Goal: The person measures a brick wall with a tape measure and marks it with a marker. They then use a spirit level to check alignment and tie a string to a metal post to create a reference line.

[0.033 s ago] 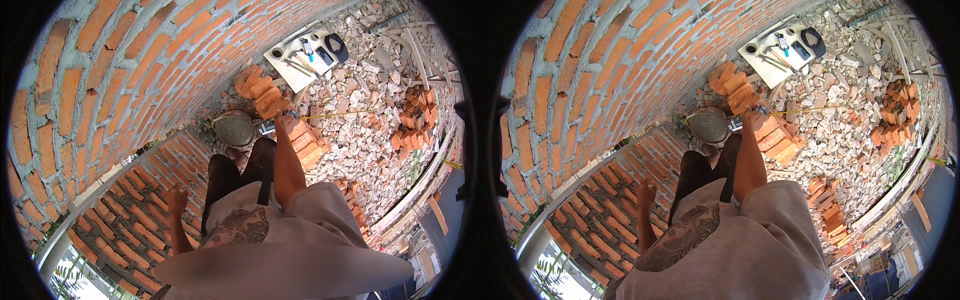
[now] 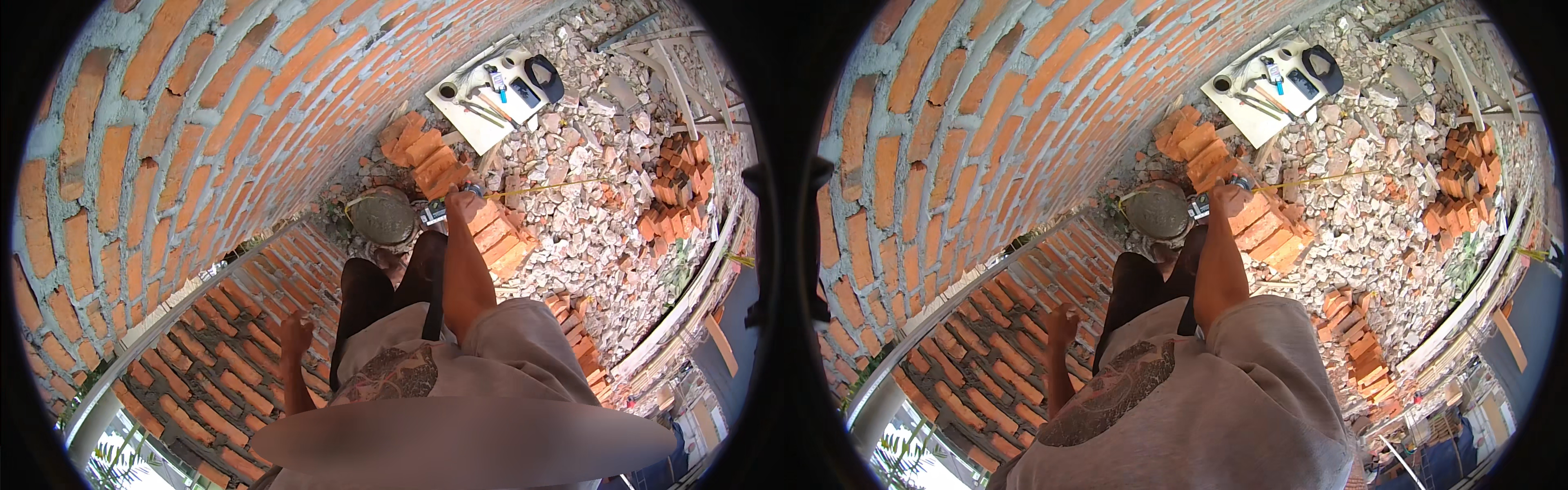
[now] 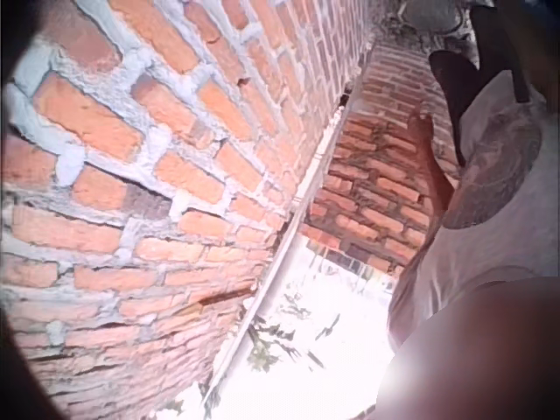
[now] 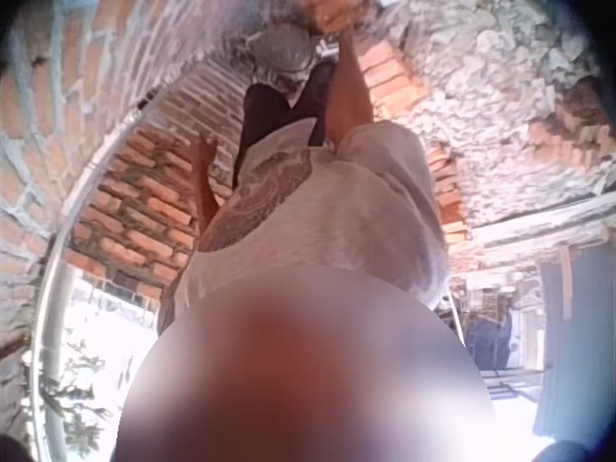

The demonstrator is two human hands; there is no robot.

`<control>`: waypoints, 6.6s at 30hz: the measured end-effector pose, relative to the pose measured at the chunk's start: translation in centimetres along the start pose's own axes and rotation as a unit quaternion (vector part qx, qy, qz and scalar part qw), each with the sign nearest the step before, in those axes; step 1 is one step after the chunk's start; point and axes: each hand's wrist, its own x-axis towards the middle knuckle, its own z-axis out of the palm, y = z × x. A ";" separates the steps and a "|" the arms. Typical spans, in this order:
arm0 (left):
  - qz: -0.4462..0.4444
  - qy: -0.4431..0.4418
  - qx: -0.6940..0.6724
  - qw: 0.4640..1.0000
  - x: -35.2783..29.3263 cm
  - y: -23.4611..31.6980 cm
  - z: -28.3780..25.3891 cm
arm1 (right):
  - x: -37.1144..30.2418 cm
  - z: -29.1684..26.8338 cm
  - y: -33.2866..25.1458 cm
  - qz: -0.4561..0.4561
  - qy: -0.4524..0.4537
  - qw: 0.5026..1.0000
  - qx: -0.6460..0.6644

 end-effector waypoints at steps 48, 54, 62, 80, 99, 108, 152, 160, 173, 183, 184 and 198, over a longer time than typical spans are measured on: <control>0.517 -0.267 0.184 0.792 -20.0 62.1 49.1 | -6.3 -27.5 87.0 0.401 -0.025 0.853 0.334; 0.618 -0.289 0.284 0.674 -33.6 68.0 61.6 | -8.2 -29.1 87.4 0.469 0.004 0.818 0.332; 0.322 -0.300 0.441 0.782 -30.6 63.2 70.6 | -3.0 -33.1 98.7 0.491 0.063 0.762 0.417; 0.618 -0.128 0.363 0.686 -65.8 76.3 108.5 | 8.8 -65.5 137.2 0.419 0.306 0.750 0.410; 0.400 -0.342 0.411 0.744 -99.9 67.9 140.7 | 30.4 -89.2 187.7 0.348 0.331 0.751 0.453; 0.300 -0.283 0.378 0.829 -108.4 74.2 154.5 | 45.5 -102.1 205.0 0.327 0.351 0.714 0.509; 0.553 -0.757 0.307 0.163 -246.2 79.8 242.6 | 78.9 -153.0 269.7 0.369 0.408 0.744 0.378; 0.532 -0.794 0.294 -0.010 -261.3 70.9 245.9 | 81.8 -153.6 279.8 0.410 0.495 0.664 0.381; 0.589 -0.757 0.163 -0.229 -281.7 53.9 251.3 | 81.9 -156.8 307.7 0.534 0.596 0.536 0.270; 0.642 -0.724 0.116 -0.226 -286.2 48.2 248.2 | 78.3 -157.7 316.1 0.494 0.669 0.494 0.254; 0.654 -0.714 0.116 -0.220 -286.5 47.8 248.0 | 77.9 -157.6 316.6 0.484 0.679 0.492 0.250; 0.742 -0.638 -0.016 -0.206 -285.0 46.3 247.1 | 76.3 -157.3 316.2 0.471 0.640 0.514 0.324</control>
